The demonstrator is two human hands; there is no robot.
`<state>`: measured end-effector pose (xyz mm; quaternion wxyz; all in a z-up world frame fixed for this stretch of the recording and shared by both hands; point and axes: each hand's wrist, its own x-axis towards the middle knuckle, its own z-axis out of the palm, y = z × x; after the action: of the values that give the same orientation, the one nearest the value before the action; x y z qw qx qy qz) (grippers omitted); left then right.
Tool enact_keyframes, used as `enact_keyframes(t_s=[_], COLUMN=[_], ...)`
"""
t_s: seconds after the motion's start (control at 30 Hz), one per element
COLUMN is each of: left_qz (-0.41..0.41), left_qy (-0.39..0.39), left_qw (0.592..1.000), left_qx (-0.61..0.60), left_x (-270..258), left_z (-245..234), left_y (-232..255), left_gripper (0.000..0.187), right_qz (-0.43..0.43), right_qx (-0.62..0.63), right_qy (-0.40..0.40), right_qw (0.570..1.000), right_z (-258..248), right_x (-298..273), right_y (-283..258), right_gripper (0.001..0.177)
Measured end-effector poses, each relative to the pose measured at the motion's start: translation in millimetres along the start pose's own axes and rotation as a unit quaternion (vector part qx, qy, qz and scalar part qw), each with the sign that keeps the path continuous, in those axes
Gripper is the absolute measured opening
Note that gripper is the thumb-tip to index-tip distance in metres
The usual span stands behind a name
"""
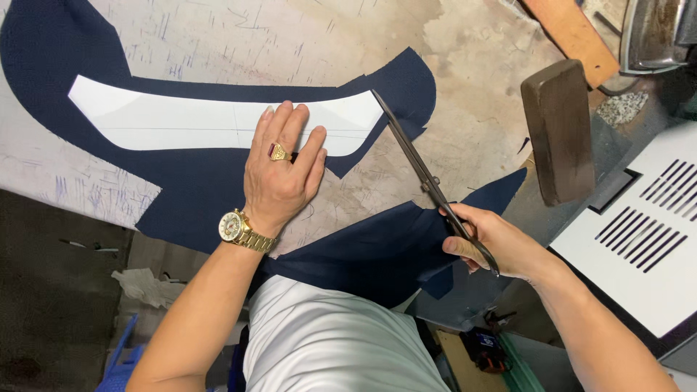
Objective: The person cuts a dark blue fabric around a white paper template using shears, repositioning the fabric and template as they work.
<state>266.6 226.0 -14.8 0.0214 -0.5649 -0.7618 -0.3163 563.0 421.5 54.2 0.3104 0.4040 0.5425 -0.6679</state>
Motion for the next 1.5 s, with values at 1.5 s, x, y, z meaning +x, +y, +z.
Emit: enact_keyframes(t_s=[1.5], left_qz=[0.001], left_qy=[-0.01], left_qw=[1.0], left_qx=[0.006], left_x=[1.4], left_z=[0.1], left_y=[-1.9], left_gripper=[0.022], right_qz=[0.059], right_qx=[-0.061], right_qy=[0.01], right_qw=[0.996], right_z=[0.7], right_x=[6.1], right_y=[-29.6], right_gripper=[0.054])
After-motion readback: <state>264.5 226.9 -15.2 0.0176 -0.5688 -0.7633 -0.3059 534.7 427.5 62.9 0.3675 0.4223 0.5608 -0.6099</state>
